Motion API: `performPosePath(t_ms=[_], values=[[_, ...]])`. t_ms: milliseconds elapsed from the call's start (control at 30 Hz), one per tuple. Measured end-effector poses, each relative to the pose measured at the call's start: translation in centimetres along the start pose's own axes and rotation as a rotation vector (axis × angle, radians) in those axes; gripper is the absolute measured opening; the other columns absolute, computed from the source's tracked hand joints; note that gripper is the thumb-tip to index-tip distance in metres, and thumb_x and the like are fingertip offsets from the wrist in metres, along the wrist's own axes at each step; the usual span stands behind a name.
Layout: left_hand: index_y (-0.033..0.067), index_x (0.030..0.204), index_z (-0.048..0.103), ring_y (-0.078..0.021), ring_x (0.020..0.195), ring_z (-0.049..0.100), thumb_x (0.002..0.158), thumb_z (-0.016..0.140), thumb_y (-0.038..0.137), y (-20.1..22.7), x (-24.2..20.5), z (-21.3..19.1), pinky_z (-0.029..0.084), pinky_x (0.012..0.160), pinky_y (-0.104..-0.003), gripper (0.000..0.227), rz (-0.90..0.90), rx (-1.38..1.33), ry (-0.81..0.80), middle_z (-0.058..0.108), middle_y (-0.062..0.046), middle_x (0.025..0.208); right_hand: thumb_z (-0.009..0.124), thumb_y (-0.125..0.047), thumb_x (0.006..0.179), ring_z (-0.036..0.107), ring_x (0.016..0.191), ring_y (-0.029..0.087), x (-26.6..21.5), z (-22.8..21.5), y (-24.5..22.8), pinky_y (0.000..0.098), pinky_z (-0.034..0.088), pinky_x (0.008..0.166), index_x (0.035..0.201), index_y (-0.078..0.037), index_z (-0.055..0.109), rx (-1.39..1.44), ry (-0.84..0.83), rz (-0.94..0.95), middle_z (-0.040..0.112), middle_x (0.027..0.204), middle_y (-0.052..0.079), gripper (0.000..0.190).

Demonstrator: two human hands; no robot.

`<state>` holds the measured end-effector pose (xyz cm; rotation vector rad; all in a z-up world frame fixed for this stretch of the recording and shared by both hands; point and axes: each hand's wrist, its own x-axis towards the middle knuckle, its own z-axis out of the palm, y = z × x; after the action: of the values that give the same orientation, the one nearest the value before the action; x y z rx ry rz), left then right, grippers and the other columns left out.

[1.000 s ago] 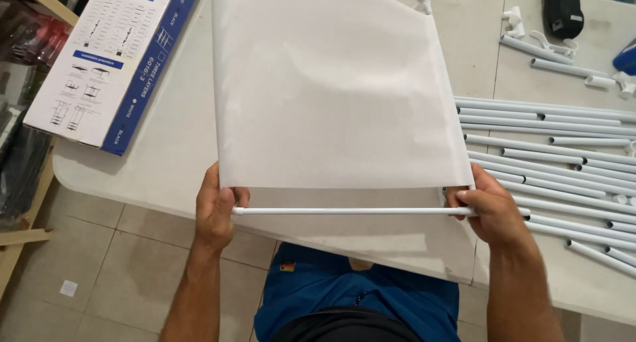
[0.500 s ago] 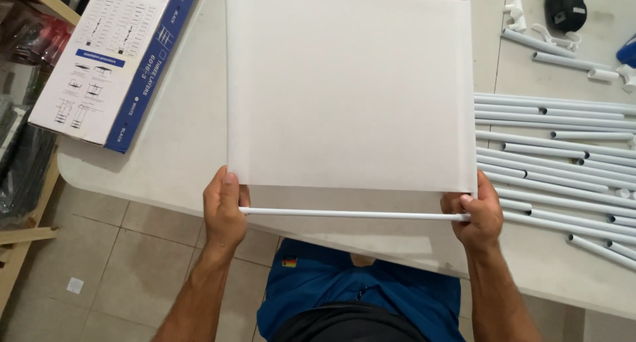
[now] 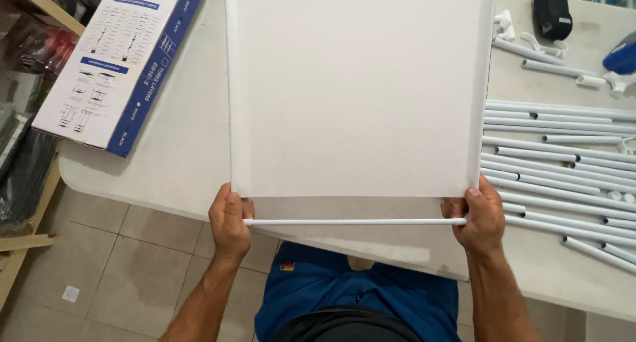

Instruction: Assembling a multi-tier shelving unit by connecting tubes with plastic joints and adding fabric shelves.

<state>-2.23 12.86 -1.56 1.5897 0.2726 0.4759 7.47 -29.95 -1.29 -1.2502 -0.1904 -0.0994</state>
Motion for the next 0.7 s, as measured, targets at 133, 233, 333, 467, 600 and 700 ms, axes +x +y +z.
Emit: performPosePath(t_ms=[133, 233, 333, 467, 600, 700], values=[[0.0101, 0.079, 0.057, -0.0087, 0.040, 0.044, 0.107, 0.037, 0.036, -0.1, 0.2, -0.2, 0.037, 0.040, -0.023, 0.043, 0.035, -0.007, -0.009, 0.044, 0.001, 0.048, 0.045, -0.019, 0.095, 0.040, 0.032, 0.014, -0.3, -0.4, 0.8, 0.0276, 0.035, 0.037, 0.104, 0.002, 0.056, 0.027, -0.005, 0.033, 0.040, 0.040, 0.006, 0.026], [0.0113, 0.078, 0.054, -0.0077, 0.039, 0.043, 0.106, 0.038, 0.041, 0.7, 0.4, 0.0, 0.038, 0.040, -0.021, 0.044, 0.054, -0.033, -0.002, 0.043, 0.001, 0.047, 0.046, -0.021, 0.095, 0.040, 0.032, 0.013, -1.0, 0.1, 0.7, 0.0265, 0.034, 0.036, 0.104, 0.001, 0.057, 0.055, 0.006, 0.070, 0.040, 0.039, 0.005, 0.026], [0.0124, 0.072, 0.051, -0.0075, 0.038, 0.041, 0.107, 0.036, 0.039, 0.4, 0.9, 0.3, 0.034, 0.039, -0.020, 0.046, 0.058, -0.062, -0.022, 0.042, 0.001, 0.046, 0.047, -0.021, 0.097, 0.040, 0.034, 0.012, -0.8, -0.3, 1.1, 0.0260, 0.034, 0.038, 0.107, 0.001, 0.056, 0.053, 0.012, 0.052, 0.040, 0.041, 0.004, 0.027], [0.0129, 0.073, 0.050, -0.0077, 0.038, 0.042, 0.107, 0.037, 0.039, 0.4, 1.0, 0.4, 0.034, 0.039, -0.022, 0.045, 0.065, -0.063, -0.035, 0.042, 0.001, 0.046, 0.045, -0.024, 0.098, 0.042, 0.034, 0.014, -1.2, -0.7, 1.2, 0.0272, 0.037, 0.040, 0.106, 0.001, 0.056, 0.007, 0.009, 0.047, 0.041, 0.041, 0.005, 0.028], [0.0106, 0.084, 0.052, -0.0080, 0.042, 0.047, 0.105, 0.040, 0.043, 1.1, 2.0, 0.5, 0.036, 0.042, -0.022, 0.040, 0.091, -0.026, -0.197, 0.049, -0.002, 0.051, 0.027, -0.047, 0.111, 0.047, 0.044, 0.012, 1.1, 0.4, -3.6, 0.0258, 0.043, 0.049, 0.084, -0.009, 0.061, -0.230, -0.298, 0.052, 0.052, 0.051, 0.001, 0.057], [0.0089, 0.087, 0.051, -0.0104, 0.043, 0.049, 0.104, 0.042, 0.046, 3.2, 3.2, 1.4, 0.039, 0.045, -0.024, 0.042, 0.080, -0.083, -0.322, 0.051, -0.005, 0.053, 0.031, -0.060, 0.106, 0.040, 0.041, 0.016, 1.0, -2.2, -2.9, 0.0295, 0.040, 0.047, 0.085, -0.003, 0.064, 0.145, -0.279, 0.224, 0.045, 0.051, 0.004, 0.069]])
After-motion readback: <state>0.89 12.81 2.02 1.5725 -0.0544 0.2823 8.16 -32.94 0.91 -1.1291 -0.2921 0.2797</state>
